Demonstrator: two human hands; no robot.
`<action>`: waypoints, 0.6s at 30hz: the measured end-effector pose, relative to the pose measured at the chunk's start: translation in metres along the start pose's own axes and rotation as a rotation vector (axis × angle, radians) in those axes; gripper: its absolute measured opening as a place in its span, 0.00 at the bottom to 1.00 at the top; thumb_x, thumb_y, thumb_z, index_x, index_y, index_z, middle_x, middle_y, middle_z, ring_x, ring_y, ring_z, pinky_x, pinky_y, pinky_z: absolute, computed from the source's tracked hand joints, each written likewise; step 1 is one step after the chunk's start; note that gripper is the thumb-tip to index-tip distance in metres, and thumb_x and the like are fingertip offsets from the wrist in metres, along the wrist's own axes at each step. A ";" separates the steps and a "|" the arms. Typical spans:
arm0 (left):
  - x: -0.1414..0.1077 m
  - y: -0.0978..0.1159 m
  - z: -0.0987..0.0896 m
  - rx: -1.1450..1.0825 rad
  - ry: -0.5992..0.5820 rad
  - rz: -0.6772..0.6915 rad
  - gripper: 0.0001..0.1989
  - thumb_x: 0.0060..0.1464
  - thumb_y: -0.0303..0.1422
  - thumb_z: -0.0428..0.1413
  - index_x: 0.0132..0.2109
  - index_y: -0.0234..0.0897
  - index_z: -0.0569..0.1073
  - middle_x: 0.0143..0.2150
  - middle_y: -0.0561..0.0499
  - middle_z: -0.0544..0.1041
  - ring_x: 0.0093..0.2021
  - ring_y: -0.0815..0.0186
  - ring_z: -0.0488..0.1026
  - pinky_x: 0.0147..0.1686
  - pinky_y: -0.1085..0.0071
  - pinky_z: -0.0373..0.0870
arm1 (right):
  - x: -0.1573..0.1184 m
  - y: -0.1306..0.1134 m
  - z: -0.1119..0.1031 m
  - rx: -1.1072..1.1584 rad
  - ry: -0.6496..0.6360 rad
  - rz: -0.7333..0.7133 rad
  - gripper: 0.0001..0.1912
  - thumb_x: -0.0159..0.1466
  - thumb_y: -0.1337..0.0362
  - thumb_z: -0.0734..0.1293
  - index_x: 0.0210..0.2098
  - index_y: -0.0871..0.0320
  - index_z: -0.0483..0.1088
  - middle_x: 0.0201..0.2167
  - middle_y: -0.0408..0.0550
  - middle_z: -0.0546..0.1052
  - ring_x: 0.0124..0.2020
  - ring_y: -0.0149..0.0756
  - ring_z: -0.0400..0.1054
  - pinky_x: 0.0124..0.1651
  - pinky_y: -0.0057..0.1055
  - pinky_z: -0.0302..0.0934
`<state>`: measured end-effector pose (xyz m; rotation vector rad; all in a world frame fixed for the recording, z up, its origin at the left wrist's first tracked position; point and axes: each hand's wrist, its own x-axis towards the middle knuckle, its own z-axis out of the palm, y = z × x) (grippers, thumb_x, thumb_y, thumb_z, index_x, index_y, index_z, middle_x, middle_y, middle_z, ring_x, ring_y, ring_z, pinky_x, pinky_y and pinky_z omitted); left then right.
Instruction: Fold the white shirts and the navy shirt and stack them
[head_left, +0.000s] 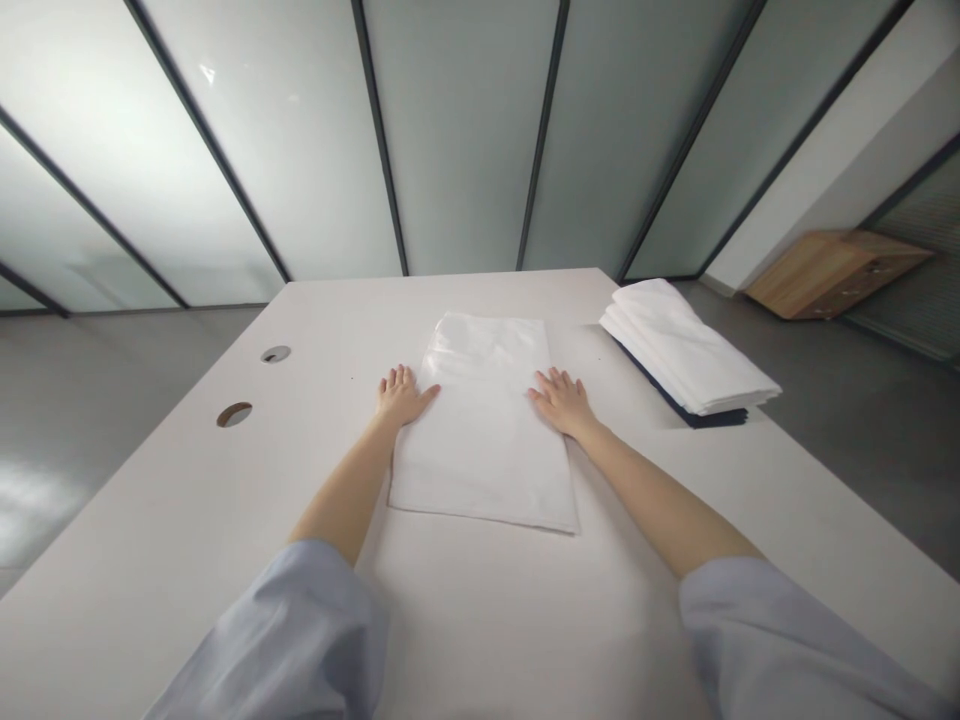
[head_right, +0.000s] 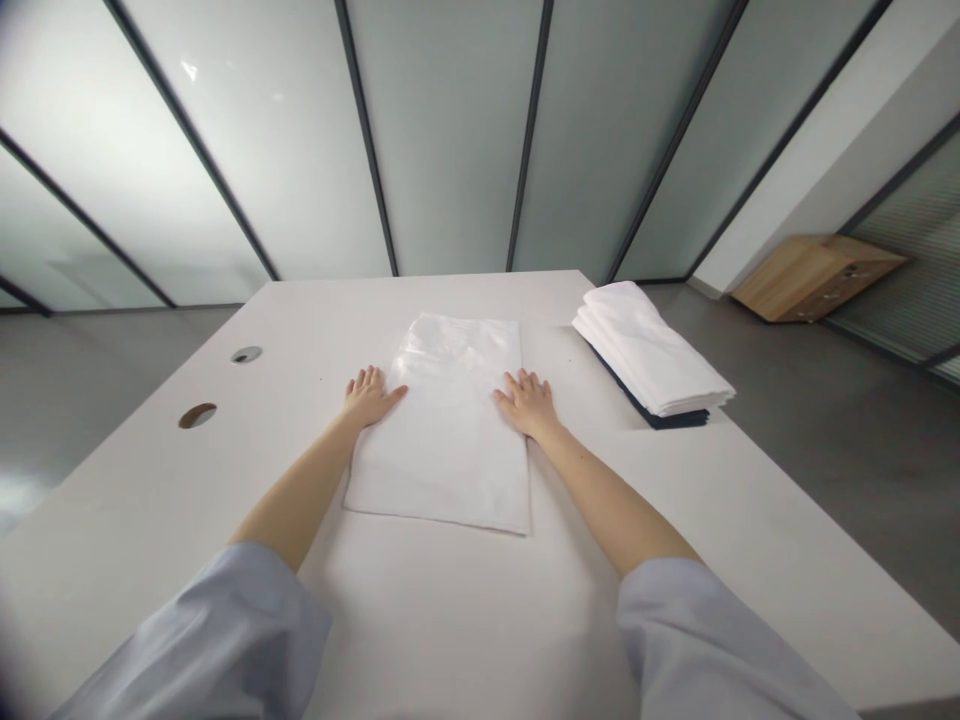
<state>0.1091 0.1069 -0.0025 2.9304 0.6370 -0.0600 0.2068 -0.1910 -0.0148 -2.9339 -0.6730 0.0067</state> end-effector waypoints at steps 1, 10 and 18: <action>-0.001 -0.003 0.000 -0.001 0.007 -0.009 0.44 0.59 0.57 0.38 0.70 0.27 0.50 0.72 0.35 0.46 0.72 0.50 0.42 0.67 0.54 0.43 | 0.000 0.005 0.001 0.003 0.028 0.037 0.32 0.70 0.49 0.49 0.67 0.59 0.56 0.68 0.57 0.56 0.68 0.51 0.46 0.66 0.51 0.39; -0.006 -0.001 -0.002 -0.068 -0.015 0.133 0.31 0.62 0.47 0.44 0.66 0.36 0.61 0.72 0.41 0.51 0.71 0.54 0.46 0.67 0.54 0.45 | -0.003 0.015 -0.004 0.077 0.153 0.212 0.26 0.65 0.50 0.56 0.49 0.61 0.73 0.54 0.61 0.69 0.55 0.54 0.61 0.60 0.46 0.50; -0.005 0.010 -0.005 -0.822 -0.094 0.172 0.19 0.57 0.37 0.51 0.54 0.36 0.71 0.53 0.43 0.76 0.53 0.56 0.73 0.53 0.61 0.69 | 0.003 0.015 -0.005 0.366 0.100 0.267 0.18 0.61 0.54 0.60 0.45 0.58 0.70 0.45 0.56 0.75 0.48 0.51 0.67 0.52 0.43 0.59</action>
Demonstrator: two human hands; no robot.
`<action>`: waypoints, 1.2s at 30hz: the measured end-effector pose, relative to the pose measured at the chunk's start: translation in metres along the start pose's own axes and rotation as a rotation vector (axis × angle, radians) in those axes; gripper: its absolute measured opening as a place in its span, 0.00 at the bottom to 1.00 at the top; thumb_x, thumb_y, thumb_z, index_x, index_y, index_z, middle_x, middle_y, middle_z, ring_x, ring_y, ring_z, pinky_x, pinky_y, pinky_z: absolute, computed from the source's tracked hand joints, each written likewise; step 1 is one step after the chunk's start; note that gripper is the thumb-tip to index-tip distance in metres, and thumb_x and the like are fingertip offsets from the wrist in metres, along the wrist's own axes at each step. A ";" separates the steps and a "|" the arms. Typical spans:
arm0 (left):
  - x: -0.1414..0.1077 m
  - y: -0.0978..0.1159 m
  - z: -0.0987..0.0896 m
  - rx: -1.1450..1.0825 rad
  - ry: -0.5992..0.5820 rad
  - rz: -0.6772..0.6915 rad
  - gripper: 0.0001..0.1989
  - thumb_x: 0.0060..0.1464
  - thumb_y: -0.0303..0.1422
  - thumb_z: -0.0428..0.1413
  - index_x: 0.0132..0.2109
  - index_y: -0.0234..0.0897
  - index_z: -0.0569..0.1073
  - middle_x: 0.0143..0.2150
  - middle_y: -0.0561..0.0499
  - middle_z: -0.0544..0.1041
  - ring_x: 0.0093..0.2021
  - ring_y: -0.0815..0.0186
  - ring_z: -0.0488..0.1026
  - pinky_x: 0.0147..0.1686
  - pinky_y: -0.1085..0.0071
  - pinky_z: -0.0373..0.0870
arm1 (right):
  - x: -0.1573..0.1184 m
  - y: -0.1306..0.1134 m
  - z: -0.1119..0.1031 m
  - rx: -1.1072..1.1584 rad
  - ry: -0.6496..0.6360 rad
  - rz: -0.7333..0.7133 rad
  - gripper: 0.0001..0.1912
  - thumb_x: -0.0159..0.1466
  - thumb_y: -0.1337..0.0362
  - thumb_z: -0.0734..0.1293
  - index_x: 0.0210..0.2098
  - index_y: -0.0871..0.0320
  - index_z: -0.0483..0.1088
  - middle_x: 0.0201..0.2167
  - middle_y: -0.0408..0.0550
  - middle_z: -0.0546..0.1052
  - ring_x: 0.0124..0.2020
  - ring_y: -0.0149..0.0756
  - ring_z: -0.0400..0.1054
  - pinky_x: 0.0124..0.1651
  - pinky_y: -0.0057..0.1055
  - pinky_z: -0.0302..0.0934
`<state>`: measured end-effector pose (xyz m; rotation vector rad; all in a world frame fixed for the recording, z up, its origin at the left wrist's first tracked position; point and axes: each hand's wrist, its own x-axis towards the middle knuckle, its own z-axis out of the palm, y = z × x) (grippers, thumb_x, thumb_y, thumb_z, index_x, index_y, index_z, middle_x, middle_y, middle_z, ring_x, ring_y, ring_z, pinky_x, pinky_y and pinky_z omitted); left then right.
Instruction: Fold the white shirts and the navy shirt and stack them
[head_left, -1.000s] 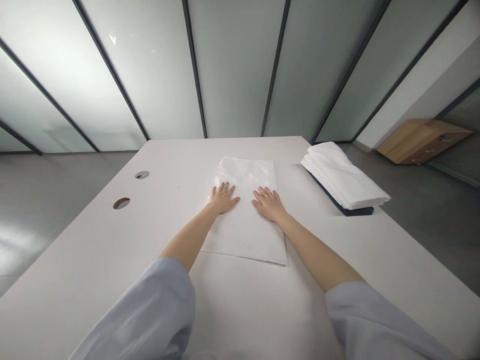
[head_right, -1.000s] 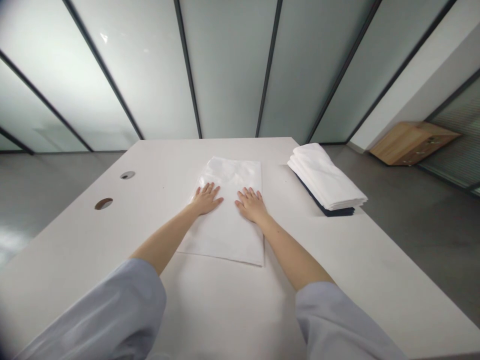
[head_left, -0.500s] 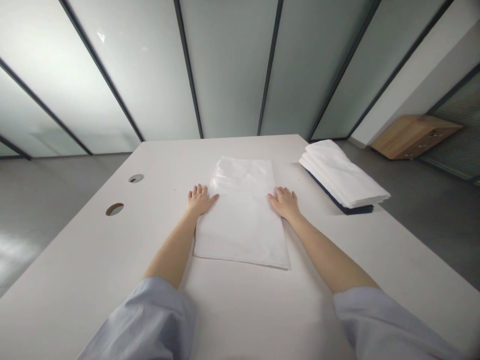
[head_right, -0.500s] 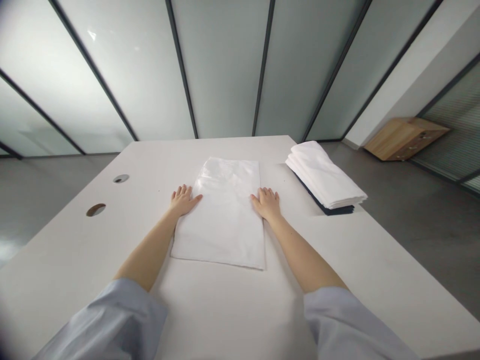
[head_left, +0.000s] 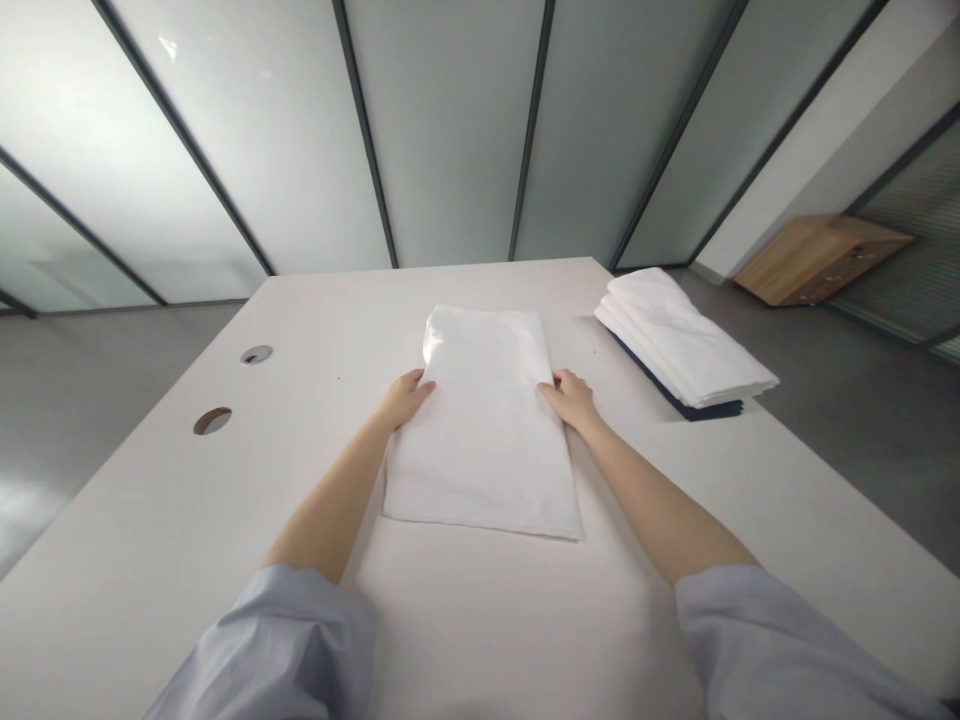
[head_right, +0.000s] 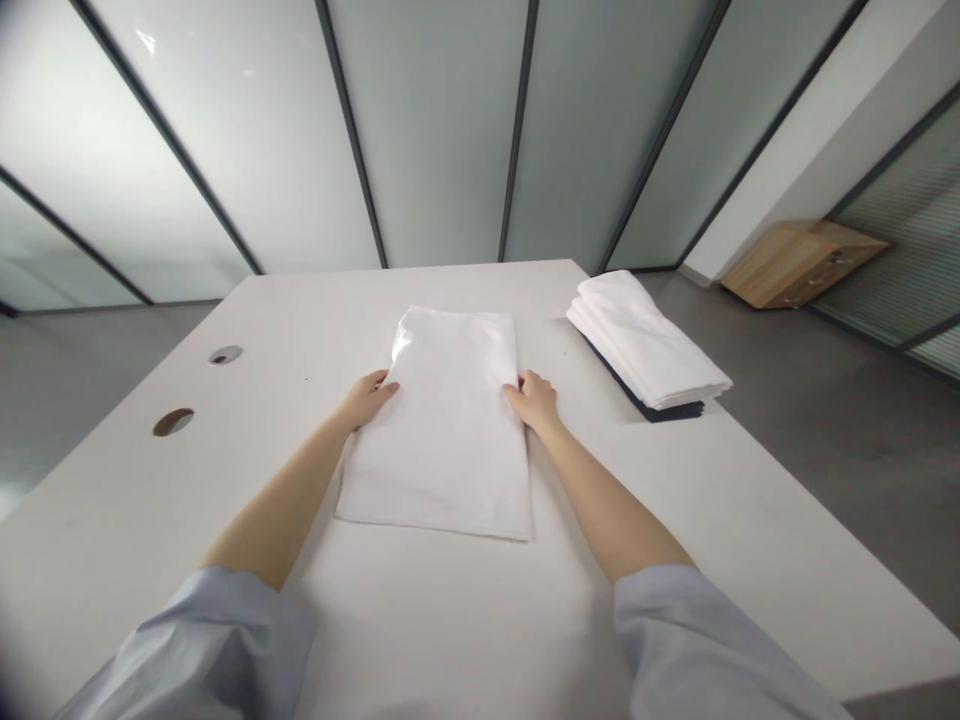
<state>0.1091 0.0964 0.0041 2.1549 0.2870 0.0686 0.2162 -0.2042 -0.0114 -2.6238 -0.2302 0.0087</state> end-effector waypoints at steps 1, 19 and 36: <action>0.000 0.001 0.001 -0.173 -0.005 -0.037 0.20 0.57 0.38 0.52 0.54 0.36 0.69 0.51 0.43 0.77 0.49 0.57 0.76 0.48 0.62 0.72 | 0.001 0.002 0.001 0.090 -0.011 0.000 0.17 0.61 0.55 0.61 0.45 0.57 0.69 0.43 0.55 0.76 0.46 0.49 0.68 0.50 0.42 0.60; -0.009 0.000 -0.012 -0.831 -0.166 -0.120 0.48 0.39 0.27 0.64 0.68 0.44 0.56 0.51 0.44 0.77 0.39 0.60 0.79 0.41 0.63 0.76 | -0.004 0.003 -0.010 0.989 -0.225 -0.055 0.25 0.52 0.60 0.66 0.50 0.53 0.71 0.39 0.43 0.79 0.40 0.41 0.73 0.45 0.35 0.68; -0.022 0.020 -0.042 -0.577 -0.183 -0.134 0.35 0.34 0.29 0.67 0.54 0.36 0.71 0.36 0.50 0.78 0.34 0.63 0.76 0.36 0.66 0.74 | -0.006 -0.004 -0.039 0.788 -0.353 -0.123 0.31 0.50 0.69 0.67 0.54 0.56 0.70 0.49 0.49 0.76 0.46 0.40 0.71 0.53 0.35 0.64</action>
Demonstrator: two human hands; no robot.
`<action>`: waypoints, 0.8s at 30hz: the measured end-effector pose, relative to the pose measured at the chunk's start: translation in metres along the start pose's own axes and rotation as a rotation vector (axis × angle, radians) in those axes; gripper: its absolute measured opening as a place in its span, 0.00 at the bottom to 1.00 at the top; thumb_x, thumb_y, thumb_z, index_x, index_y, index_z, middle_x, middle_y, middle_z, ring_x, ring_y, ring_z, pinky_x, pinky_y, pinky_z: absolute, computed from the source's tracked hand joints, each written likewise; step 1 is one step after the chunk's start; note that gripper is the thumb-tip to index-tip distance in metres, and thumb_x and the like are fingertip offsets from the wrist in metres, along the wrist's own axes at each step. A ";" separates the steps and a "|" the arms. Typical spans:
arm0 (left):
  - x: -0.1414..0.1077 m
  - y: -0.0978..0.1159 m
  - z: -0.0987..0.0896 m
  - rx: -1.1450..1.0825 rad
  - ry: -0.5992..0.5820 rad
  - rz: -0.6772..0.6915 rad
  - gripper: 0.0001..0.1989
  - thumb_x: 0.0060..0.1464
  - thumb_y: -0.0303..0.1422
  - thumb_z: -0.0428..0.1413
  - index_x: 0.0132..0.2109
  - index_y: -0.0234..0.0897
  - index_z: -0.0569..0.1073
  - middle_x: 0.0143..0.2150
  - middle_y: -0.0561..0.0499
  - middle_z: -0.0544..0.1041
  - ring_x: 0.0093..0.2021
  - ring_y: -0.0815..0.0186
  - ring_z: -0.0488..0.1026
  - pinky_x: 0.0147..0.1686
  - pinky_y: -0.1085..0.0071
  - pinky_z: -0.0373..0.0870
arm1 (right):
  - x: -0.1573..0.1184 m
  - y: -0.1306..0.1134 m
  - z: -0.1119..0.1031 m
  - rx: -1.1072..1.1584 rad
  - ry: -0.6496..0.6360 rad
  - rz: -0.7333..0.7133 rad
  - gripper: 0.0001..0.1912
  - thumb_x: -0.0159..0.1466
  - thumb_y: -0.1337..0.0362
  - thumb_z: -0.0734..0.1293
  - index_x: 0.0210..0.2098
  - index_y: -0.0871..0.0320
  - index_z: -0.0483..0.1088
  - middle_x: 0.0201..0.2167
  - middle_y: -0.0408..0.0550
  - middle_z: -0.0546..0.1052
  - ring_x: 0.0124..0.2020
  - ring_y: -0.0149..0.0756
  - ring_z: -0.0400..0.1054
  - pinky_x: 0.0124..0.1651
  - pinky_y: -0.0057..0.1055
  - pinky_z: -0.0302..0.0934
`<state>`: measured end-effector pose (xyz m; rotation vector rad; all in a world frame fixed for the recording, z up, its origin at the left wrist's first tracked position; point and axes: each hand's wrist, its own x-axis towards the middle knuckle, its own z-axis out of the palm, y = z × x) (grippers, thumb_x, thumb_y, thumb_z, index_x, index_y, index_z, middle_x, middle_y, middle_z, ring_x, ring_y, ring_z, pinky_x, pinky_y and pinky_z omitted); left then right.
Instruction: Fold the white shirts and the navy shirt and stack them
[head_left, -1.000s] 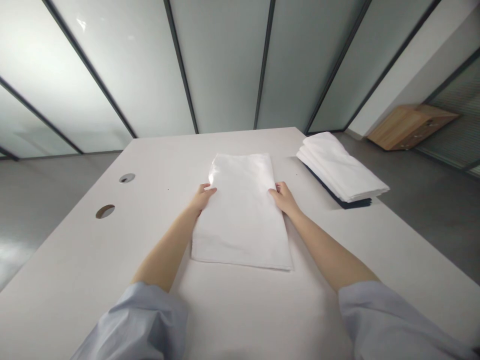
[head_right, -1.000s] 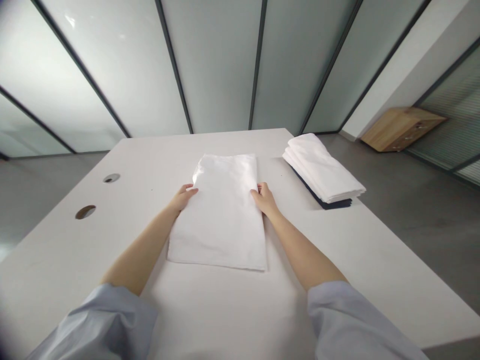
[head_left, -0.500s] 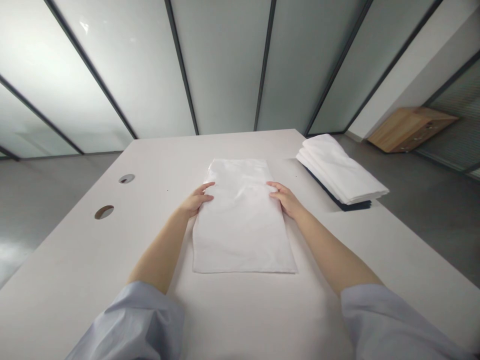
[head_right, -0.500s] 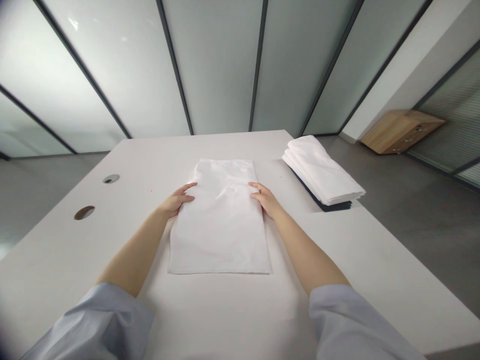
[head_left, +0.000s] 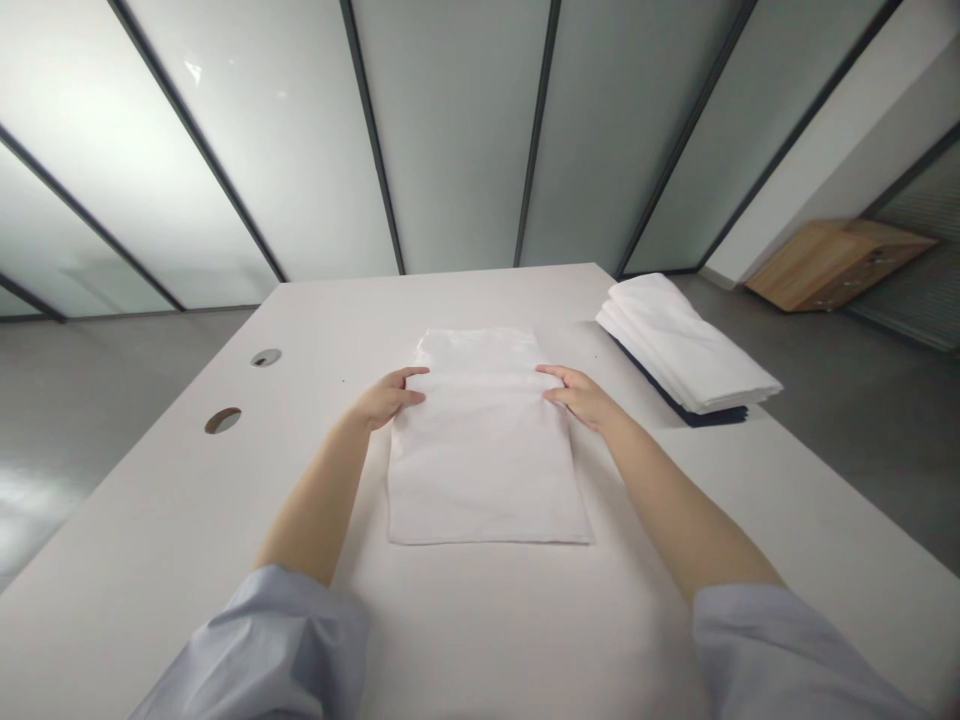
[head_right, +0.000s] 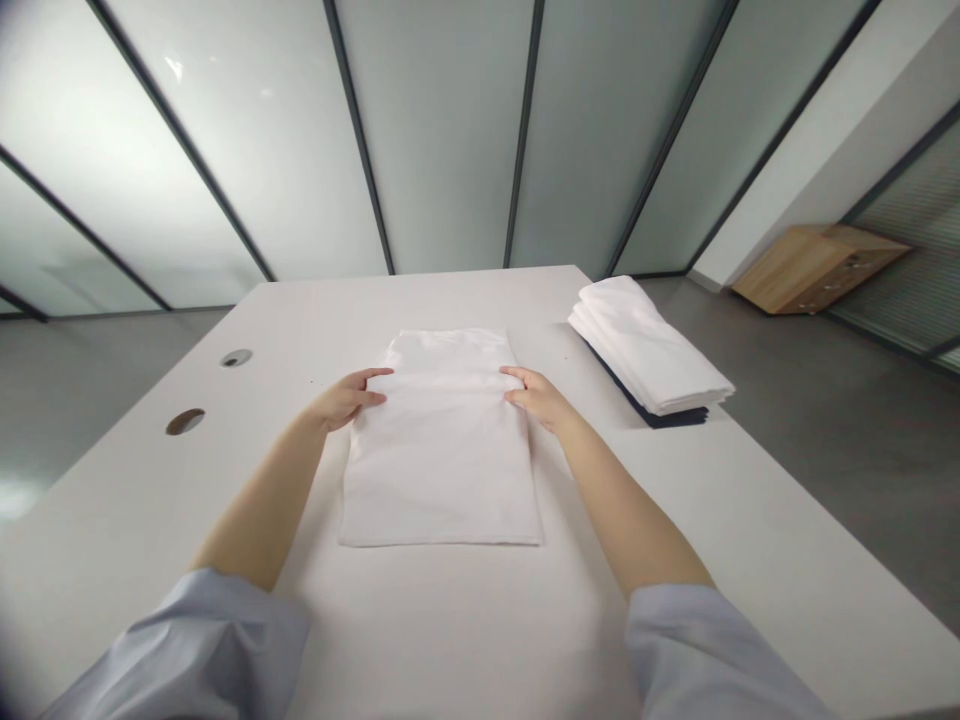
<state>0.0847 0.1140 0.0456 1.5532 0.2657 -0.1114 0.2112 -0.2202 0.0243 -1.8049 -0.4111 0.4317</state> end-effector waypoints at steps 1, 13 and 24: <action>-0.005 0.007 -0.002 0.044 -0.024 0.015 0.35 0.34 0.30 0.67 0.54 0.36 0.71 0.37 0.49 0.78 0.35 0.62 0.76 0.37 0.66 0.74 | -0.002 -0.006 -0.004 -0.056 -0.014 -0.031 0.30 0.51 0.69 0.68 0.55 0.57 0.70 0.48 0.49 0.76 0.46 0.40 0.71 0.52 0.36 0.64; 0.012 0.153 -0.006 1.091 0.408 0.430 0.21 0.48 0.33 0.58 0.50 0.33 0.74 0.38 0.48 0.76 0.44 0.55 0.72 0.49 0.60 0.66 | 0.072 -0.124 -0.047 -0.769 0.324 -0.573 0.13 0.56 0.66 0.67 0.41 0.58 0.72 0.38 0.51 0.74 0.42 0.44 0.67 0.49 0.42 0.63; -0.033 0.014 0.009 1.296 0.555 0.642 0.12 0.52 0.29 0.54 0.44 0.40 0.75 0.61 0.41 0.64 0.65 0.46 0.55 0.62 0.46 0.50 | -0.002 -0.028 0.005 -0.869 0.338 -0.767 0.13 0.54 0.70 0.66 0.40 0.54 0.71 0.59 0.54 0.66 0.64 0.55 0.52 0.63 0.52 0.49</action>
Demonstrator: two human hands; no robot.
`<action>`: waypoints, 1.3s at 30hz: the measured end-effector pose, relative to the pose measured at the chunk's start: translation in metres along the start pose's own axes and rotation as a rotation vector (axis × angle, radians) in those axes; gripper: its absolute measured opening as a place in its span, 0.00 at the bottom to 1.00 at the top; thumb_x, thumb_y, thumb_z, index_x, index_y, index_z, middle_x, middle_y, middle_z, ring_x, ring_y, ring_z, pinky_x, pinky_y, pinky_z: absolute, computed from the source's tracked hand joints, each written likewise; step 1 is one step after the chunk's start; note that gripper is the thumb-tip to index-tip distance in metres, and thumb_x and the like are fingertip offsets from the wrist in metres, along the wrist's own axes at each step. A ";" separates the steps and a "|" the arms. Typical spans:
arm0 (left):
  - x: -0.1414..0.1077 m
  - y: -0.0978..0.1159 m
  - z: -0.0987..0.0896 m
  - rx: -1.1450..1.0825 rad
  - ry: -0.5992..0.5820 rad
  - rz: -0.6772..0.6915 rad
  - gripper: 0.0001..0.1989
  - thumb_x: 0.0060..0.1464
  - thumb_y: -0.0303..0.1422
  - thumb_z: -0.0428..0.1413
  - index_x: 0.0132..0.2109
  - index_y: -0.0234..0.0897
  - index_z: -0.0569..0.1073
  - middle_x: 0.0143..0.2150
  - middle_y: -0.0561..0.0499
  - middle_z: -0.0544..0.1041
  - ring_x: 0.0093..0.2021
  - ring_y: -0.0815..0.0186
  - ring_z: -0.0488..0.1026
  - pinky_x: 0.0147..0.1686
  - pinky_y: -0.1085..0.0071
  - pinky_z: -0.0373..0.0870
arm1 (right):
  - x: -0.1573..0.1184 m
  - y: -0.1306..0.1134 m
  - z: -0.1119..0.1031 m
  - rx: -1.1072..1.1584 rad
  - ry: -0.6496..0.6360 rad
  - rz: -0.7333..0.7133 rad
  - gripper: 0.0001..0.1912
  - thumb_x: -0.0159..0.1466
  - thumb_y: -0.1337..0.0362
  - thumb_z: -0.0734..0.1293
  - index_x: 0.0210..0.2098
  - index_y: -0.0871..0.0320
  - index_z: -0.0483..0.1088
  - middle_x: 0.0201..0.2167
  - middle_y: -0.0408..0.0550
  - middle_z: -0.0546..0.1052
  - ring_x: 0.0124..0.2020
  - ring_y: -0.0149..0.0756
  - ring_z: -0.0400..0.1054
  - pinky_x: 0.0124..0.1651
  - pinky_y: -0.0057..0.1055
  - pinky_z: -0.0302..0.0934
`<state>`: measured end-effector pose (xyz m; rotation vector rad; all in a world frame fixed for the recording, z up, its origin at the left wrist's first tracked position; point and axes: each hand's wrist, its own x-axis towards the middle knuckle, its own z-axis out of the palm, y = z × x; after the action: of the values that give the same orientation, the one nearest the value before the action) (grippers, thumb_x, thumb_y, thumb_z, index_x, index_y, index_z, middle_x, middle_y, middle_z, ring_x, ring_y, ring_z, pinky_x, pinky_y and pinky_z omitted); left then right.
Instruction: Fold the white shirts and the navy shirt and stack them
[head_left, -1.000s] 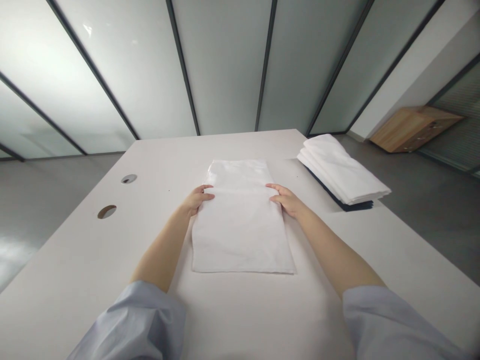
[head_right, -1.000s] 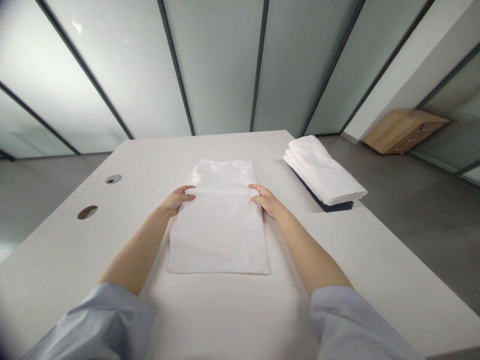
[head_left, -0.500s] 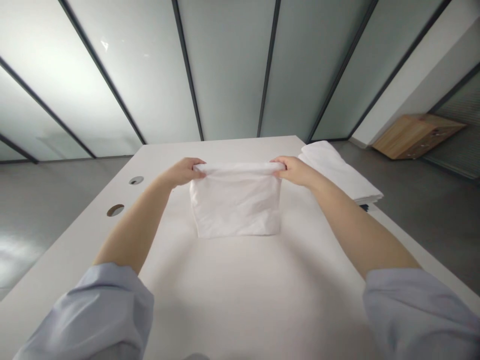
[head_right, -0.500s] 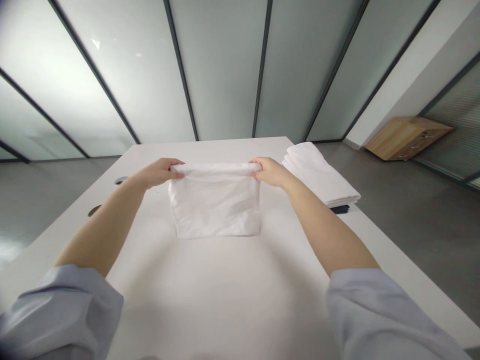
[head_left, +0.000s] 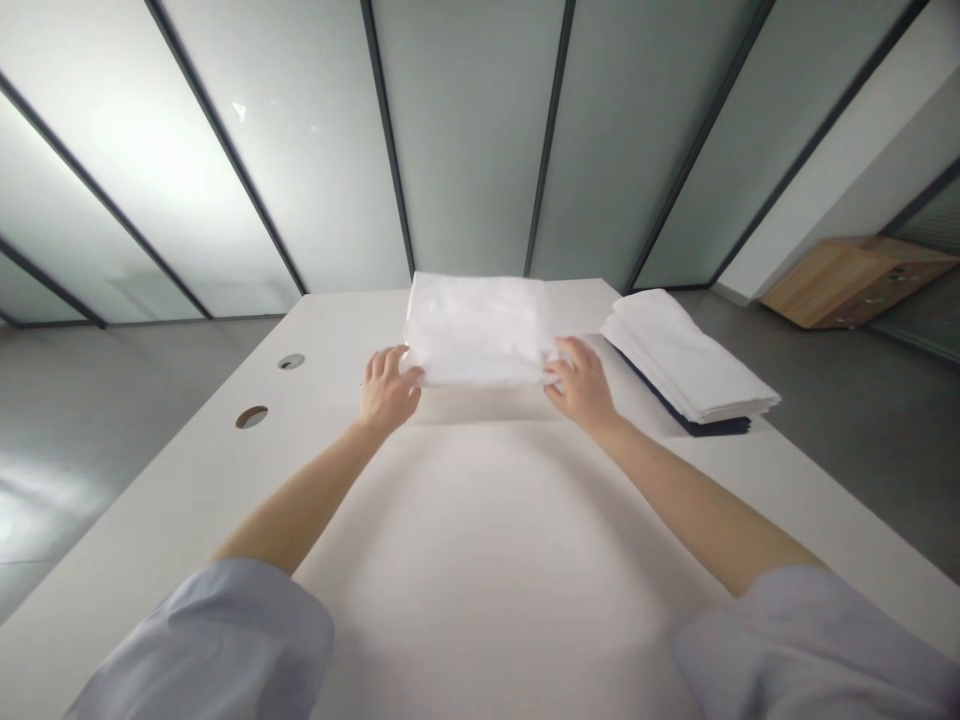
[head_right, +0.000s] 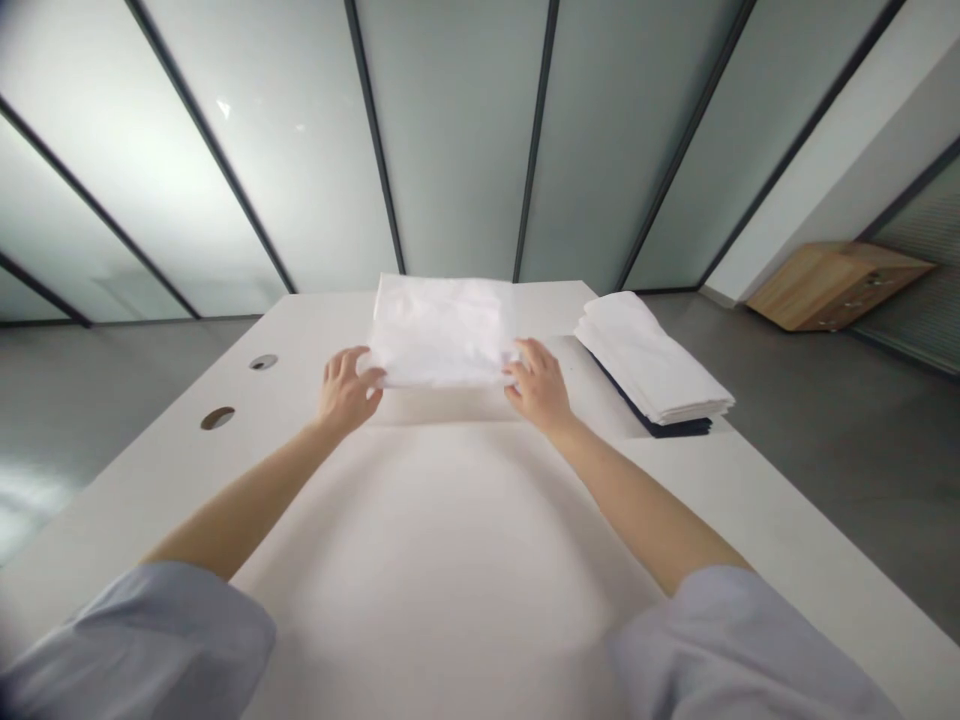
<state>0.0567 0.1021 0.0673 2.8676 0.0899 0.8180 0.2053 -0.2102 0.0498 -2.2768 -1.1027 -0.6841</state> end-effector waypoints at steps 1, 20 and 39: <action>-0.020 -0.002 0.010 -0.027 -0.064 0.025 0.12 0.49 0.27 0.55 0.42 0.41 0.76 0.62 0.43 0.64 0.67 0.46 0.52 0.65 0.45 0.44 | -0.021 -0.003 0.010 0.043 -0.116 -0.023 0.15 0.53 0.71 0.66 0.40 0.54 0.72 0.57 0.54 0.68 0.63 0.54 0.54 0.62 0.51 0.51; -0.052 -0.032 0.040 -0.456 -0.308 -0.175 0.27 0.38 0.26 0.54 0.49 0.40 0.77 0.55 0.47 0.76 0.58 0.53 0.69 0.62 0.59 0.60 | -0.056 0.010 0.039 0.562 -0.266 0.252 0.18 0.51 0.68 0.69 0.42 0.52 0.77 0.51 0.49 0.76 0.56 0.47 0.67 0.63 0.47 0.56; -0.052 -0.023 0.046 -0.582 -0.344 -0.126 0.28 0.43 0.29 0.57 0.55 0.44 0.74 0.62 0.51 0.70 0.67 0.55 0.58 0.67 0.57 0.51 | -0.061 0.019 0.034 0.612 -0.310 0.296 0.18 0.52 0.60 0.73 0.43 0.51 0.76 0.57 0.48 0.72 0.64 0.46 0.59 0.67 0.46 0.51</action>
<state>0.0363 0.1138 -0.0024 2.3702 -0.0105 0.2547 0.1944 -0.2328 -0.0181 -1.9684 -0.9121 0.1252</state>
